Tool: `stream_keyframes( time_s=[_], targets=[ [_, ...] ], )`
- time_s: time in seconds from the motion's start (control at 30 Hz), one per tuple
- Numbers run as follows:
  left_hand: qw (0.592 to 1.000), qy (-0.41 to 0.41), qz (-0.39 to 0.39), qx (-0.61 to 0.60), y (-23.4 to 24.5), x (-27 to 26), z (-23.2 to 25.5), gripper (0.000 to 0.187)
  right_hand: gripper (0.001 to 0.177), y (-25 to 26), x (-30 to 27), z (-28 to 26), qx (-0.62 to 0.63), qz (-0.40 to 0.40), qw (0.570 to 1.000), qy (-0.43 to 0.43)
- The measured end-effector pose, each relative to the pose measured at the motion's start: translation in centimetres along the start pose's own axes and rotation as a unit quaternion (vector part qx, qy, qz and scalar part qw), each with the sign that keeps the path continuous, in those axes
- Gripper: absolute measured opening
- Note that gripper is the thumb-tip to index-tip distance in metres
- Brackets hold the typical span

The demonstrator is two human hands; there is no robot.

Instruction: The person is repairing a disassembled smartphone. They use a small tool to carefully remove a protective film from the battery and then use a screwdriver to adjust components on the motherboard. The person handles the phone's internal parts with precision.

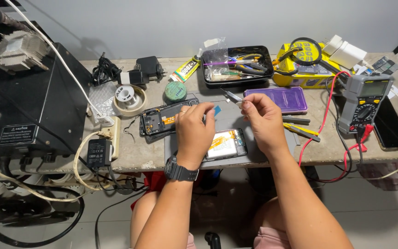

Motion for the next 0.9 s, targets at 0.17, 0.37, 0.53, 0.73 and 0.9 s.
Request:
stream_keyframes(
  time_s=[0.17, 0.37, 0.53, 0.73, 0.9],
  targets=[
    [0.997, -0.051, 0.012, 0.052, -1.1, 0.2, 0.5, 0.011, 0.008, 0.3, -0.3, -0.5, -0.062, -0.016, 0.997, 0.037],
    [0.994, -0.065, 0.002, 0.085, -1.8, 0.5, 1.4, 0.014, 0.009, 0.8, -1.1, -0.7, -0.108, -0.026, 0.993, 0.044],
    [0.993, -0.067, -0.004, 0.101, -2.3, 0.6, 2.0, 0.013, 0.013, 1.4, -1.2, -0.4, -0.112, -0.026, 0.993, 0.041],
    [0.998, -0.038, 0.005, 0.053, -2.2, 0.7, 2.4, 0.02, 0.013, 1.0, -1.5, -1.7, -0.113, -0.013, 0.993, 0.041],
    [0.933, 0.218, -0.094, -0.27, -2.8, -0.9, 1.9, 0.03, 0.017, -1.2, -3.0, -5.9, -0.224, 0.012, 0.937, 0.266]
  ],
)
Point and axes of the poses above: each hand's wrist, its own x-axis towards the middle knuckle, its own y-axis out of the back of the hand, z = x × y, the point moved 5 cm from there along x, towards the middle knuckle, and after that the axes turned 1 degree about z, right-handed, at the moved point
